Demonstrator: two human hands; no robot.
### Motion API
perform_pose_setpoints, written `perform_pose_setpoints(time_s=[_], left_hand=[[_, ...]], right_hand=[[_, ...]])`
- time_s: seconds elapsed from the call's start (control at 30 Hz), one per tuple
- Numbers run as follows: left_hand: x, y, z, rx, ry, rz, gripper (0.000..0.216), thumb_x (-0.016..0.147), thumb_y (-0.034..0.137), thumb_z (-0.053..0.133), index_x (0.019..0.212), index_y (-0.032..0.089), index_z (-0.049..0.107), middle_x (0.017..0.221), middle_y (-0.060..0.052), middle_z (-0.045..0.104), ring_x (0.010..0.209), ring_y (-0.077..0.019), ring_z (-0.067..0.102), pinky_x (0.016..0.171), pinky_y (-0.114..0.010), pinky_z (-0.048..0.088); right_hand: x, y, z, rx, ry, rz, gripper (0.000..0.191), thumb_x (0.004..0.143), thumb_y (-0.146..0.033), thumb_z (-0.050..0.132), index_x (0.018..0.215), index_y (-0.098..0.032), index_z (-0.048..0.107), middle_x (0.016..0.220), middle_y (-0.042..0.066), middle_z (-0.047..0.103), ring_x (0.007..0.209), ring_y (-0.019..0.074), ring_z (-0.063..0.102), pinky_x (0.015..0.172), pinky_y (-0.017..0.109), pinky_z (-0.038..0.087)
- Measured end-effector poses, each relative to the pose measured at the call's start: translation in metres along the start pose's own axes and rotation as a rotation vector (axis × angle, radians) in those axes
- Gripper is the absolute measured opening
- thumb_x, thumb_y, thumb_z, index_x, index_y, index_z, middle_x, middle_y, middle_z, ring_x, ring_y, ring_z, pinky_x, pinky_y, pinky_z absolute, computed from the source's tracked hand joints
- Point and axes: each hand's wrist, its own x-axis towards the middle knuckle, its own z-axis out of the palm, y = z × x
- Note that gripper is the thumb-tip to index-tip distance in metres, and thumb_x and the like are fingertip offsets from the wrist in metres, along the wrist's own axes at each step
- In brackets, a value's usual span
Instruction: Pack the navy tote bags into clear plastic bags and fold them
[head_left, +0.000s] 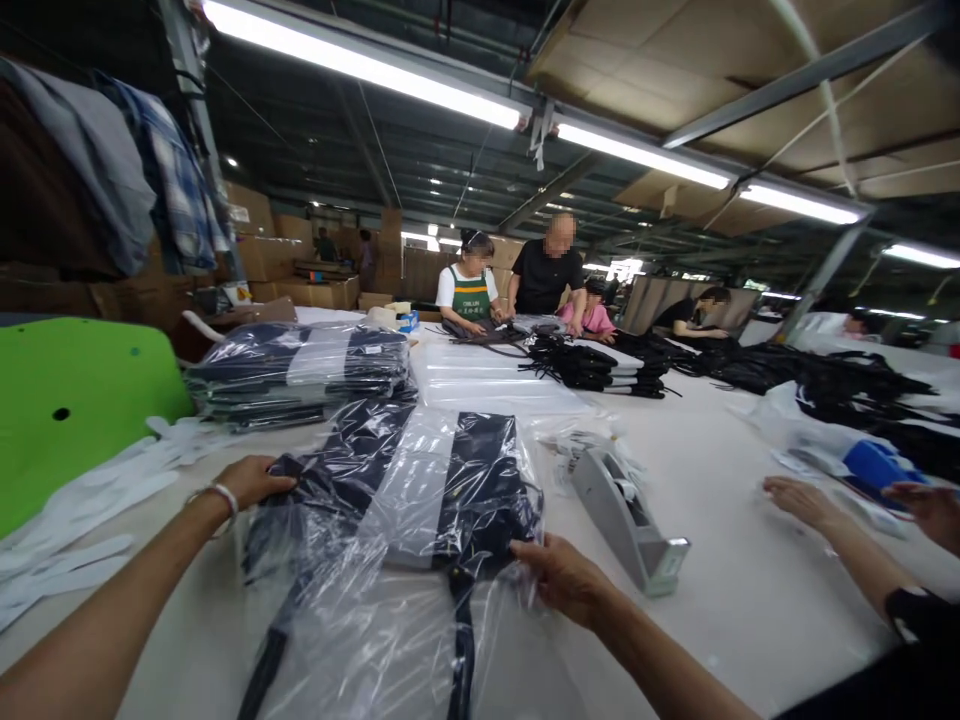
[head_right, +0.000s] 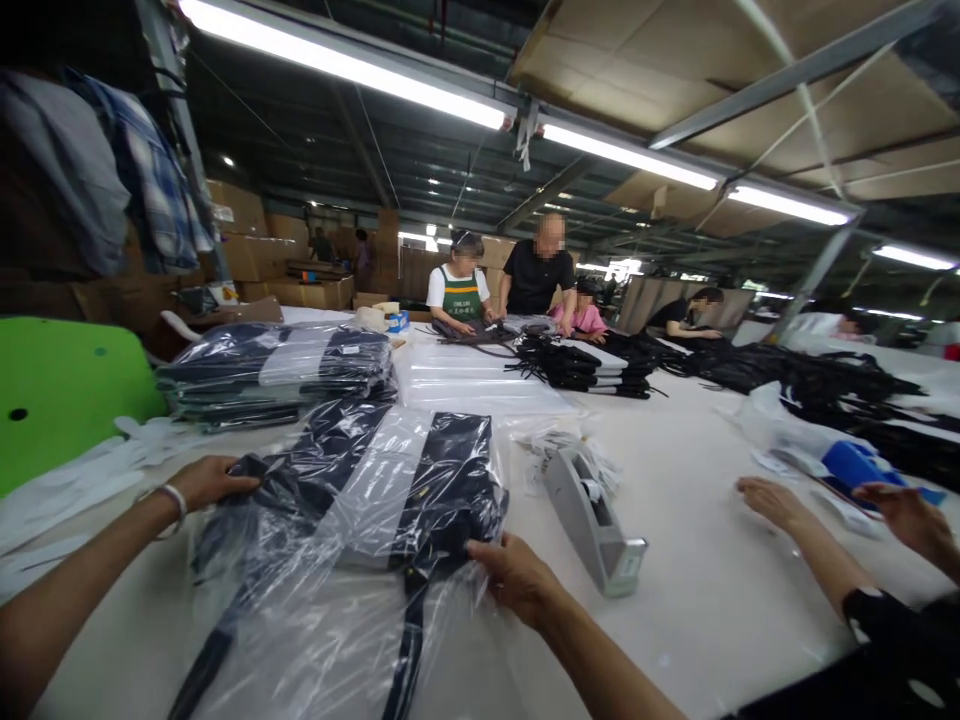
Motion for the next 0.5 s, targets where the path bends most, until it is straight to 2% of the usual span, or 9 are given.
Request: perform_pose_setpoints(time_s=[0.07, 0.13, 0.17, 0.23, 0.37, 0.43, 0.5], left_hand=[[-0.011, 0.005, 0.001, 0.170, 0.049, 0.031, 0.038, 0.064, 0.043, 0.075, 0.087, 0.012, 0.071, 0.099, -0.021, 0.071, 0.103, -0.0431, 0.064, 0.092, -0.050, 0.048], [-0.034, 0.019, 0.010, 0.214, 0.101, 0.116, 0.052, 0.075, 0.046, 0.067, 0.115, 0.014, 0.065, 0.129, -0.020, 0.061, 0.126, -0.0398, 0.051, 0.107, -0.049, 0.038], [-0.049, 0.029, 0.017, 0.220, 0.104, 0.183, 0.053, 0.081, 0.045, 0.063, 0.126, 0.018, 0.060, 0.138, -0.015, 0.056, 0.132, -0.0340, 0.047, 0.112, -0.045, 0.034], [-0.084, 0.058, 0.033, 0.174, 0.068, 0.454, 0.051, 0.087, 0.039, 0.056, 0.134, 0.019, 0.054, 0.143, -0.012, 0.052, 0.135, -0.0260, 0.044, 0.117, -0.040, 0.029], [-0.164, 0.116, 0.073, 0.102, -0.190, 0.791, 0.053, 0.090, 0.033, 0.058, 0.141, 0.021, 0.049, 0.155, -0.007, 0.042, 0.144, -0.0214, 0.035, 0.120, -0.039, 0.025], [-0.200, 0.128, 0.095, 0.088, -0.325, 0.910, 0.058, 0.089, 0.035, 0.061, 0.144, 0.025, 0.046, 0.159, -0.007, 0.036, 0.147, -0.0245, 0.030, 0.121, -0.044, 0.024], [-0.226, 0.127, 0.115, 0.094, -0.424, 0.950, 0.057, 0.090, 0.037, 0.060, 0.145, 0.027, 0.045, 0.160, -0.008, 0.033, 0.149, -0.0296, 0.025, 0.120, -0.051, 0.024]], right_hand=[[-0.021, 0.011, 0.005, 0.061, -0.061, 0.060, 0.042, 0.064, -0.036, 0.087, 0.093, -0.018, 0.062, 0.086, 0.002, 0.071, 0.073, 0.0161, 0.067, 0.066, 0.029, 0.053], [-0.043, 0.020, 0.006, 0.082, -0.074, 0.165, 0.040, 0.069, -0.039, 0.086, 0.092, -0.018, 0.060, 0.088, 0.003, 0.071, 0.075, 0.0169, 0.068, 0.068, 0.031, 0.054], [-0.053, 0.024, 0.006, 0.088, -0.067, 0.217, 0.040, 0.070, -0.039, 0.085, 0.093, -0.019, 0.060, 0.089, 0.003, 0.070, 0.074, 0.0169, 0.068, 0.067, 0.031, 0.054], [-0.071, 0.031, 0.004, 0.107, -0.038, 0.301, 0.043, 0.068, -0.040, 0.087, 0.095, -0.019, 0.061, 0.087, 0.003, 0.071, 0.072, 0.0167, 0.069, 0.065, 0.029, 0.053], [-0.098, 0.045, 0.000, 0.135, -0.008, 0.322, 0.040, 0.064, -0.038, 0.090, 0.085, -0.019, 0.063, 0.075, -0.001, 0.067, 0.064, 0.0125, 0.065, 0.059, 0.022, 0.050], [-0.112, 0.054, -0.004, 0.105, -0.026, 0.296, 0.036, 0.065, -0.038, 0.089, 0.076, -0.017, 0.062, 0.067, -0.002, 0.063, 0.057, 0.0097, 0.060, 0.053, 0.020, 0.046], [-0.127, 0.064, -0.011, 0.047, -0.026, 0.304, 0.035, 0.067, -0.039, 0.088, 0.075, -0.016, 0.063, 0.064, -0.002, 0.061, 0.055, 0.0096, 0.058, 0.051, 0.020, 0.045]])
